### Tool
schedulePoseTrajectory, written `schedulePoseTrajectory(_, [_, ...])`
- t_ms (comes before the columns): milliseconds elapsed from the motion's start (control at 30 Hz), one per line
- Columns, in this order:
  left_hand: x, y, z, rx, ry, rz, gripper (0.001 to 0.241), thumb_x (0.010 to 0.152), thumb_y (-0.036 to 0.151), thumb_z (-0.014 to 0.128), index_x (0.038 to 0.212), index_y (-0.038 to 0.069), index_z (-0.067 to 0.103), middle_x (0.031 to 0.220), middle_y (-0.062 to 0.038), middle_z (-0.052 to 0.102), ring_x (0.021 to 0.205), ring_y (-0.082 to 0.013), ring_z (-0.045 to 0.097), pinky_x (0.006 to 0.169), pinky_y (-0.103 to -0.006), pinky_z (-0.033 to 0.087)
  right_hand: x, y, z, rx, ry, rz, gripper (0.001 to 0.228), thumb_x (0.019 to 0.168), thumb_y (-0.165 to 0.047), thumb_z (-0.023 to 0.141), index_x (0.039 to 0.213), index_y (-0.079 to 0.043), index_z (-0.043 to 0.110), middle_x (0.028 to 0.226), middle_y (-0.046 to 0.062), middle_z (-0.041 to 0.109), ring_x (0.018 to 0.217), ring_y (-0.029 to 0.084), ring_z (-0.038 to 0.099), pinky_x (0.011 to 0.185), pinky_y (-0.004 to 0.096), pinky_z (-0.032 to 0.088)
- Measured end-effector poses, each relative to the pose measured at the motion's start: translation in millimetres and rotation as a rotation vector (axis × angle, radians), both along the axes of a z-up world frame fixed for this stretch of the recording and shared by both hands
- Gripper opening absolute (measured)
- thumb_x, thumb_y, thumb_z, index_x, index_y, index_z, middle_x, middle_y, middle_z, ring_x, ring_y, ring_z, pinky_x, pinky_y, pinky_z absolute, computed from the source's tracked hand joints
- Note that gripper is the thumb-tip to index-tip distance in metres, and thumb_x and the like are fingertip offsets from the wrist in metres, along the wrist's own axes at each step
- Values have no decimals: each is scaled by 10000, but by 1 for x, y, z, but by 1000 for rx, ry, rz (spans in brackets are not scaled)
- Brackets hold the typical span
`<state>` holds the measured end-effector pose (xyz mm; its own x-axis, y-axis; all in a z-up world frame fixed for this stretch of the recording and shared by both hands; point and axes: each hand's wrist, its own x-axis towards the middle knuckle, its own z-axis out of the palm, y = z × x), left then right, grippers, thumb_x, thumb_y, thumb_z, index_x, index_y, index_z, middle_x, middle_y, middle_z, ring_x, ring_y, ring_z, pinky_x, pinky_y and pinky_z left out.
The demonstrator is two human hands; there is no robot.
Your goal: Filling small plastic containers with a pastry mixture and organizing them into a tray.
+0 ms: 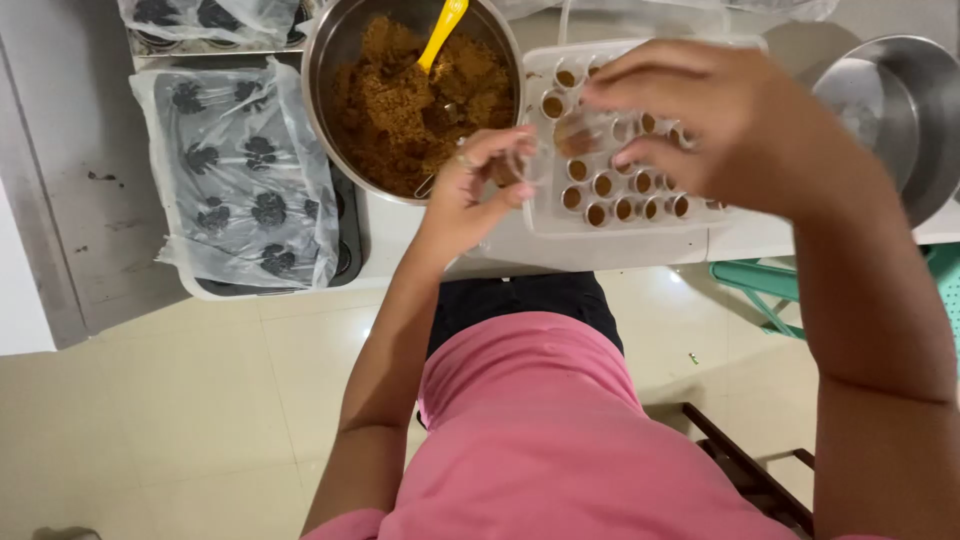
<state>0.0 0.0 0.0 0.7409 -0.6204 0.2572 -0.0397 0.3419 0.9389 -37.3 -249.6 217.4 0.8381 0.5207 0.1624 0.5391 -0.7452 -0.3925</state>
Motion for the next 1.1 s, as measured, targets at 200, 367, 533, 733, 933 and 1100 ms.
schedulePoseTrajectory(200, [-9, -4, 6, 84, 2, 153, 672, 997, -15, 716, 1556, 111, 365, 1375, -64, 627, 1267, -158, 594, 1031, -322, 493, -10, -52, -39, 77, 155, -168, 524, 929, -199, 822, 1381, -1, 643, 1326, 184, 666, 1114, 267, 704, 926, 340, 594])
schedulePoseTrajectory(367, [-28, -27, -34, 212, -41, 182, 524, 1022, -29, 718, 1477, 106, 495, 1340, -80, 644, 1237, -166, 638, 1114, -374, 541, 8, -61, -151, 46, 211, -214, 461, 914, -237, 804, 1318, -41, 697, 1258, 172, 703, 1149, 305, 658, 1023, 423, 522])
schedulePoseTrajectory(533, [-40, -46, -18, 530, -135, 218, 595, 871, -1, 783, 1388, 66, 497, 1238, -114, 665, 1193, -216, 630, 1039, -372, 509, 27, -43, -207, -96, 143, -172, 510, 805, -314, 871, 1233, -72, 735, 1137, 141, 733, 1081, 318, 605, 1016, 508, 420])
schedulePoseTrajectory(733, [-46, -37, -17, 574, -271, 237, 588, 809, -37, 760, 1343, 117, 566, 1296, -144, 619, 1242, -329, 611, 1044, -380, 512, 36, -21, -253, -199, 306, -86, 487, 751, -327, 877, 1157, -105, 724, 1124, 95, 738, 1131, 311, 571, 1069, 518, 291])
schedulePoseTrajectory(933, [-51, -39, -15, 675, -250, 328, 609, 777, -29, 796, 1330, 120, 588, 1273, -120, 620, 1238, -346, 592, 1067, -403, 490, 44, -11, -272, -171, 322, -184, 641, 730, -299, 913, 1253, -103, 597, 987, 76, 755, 1316, 351, 497, 1077, 491, 249])
schedulePoseTrajectory(1100, [-56, -42, -21, 652, -147, 323, 605, 788, -36, 769, 1339, 127, 577, 1303, -108, 590, 1223, -316, 618, 1048, -386, 526, 48, -15, -287, -171, 80, -179, 575, 768, -260, 903, 1237, -107, 606, 1110, 87, 757, 1213, 312, 541, 1085, 499, 252])
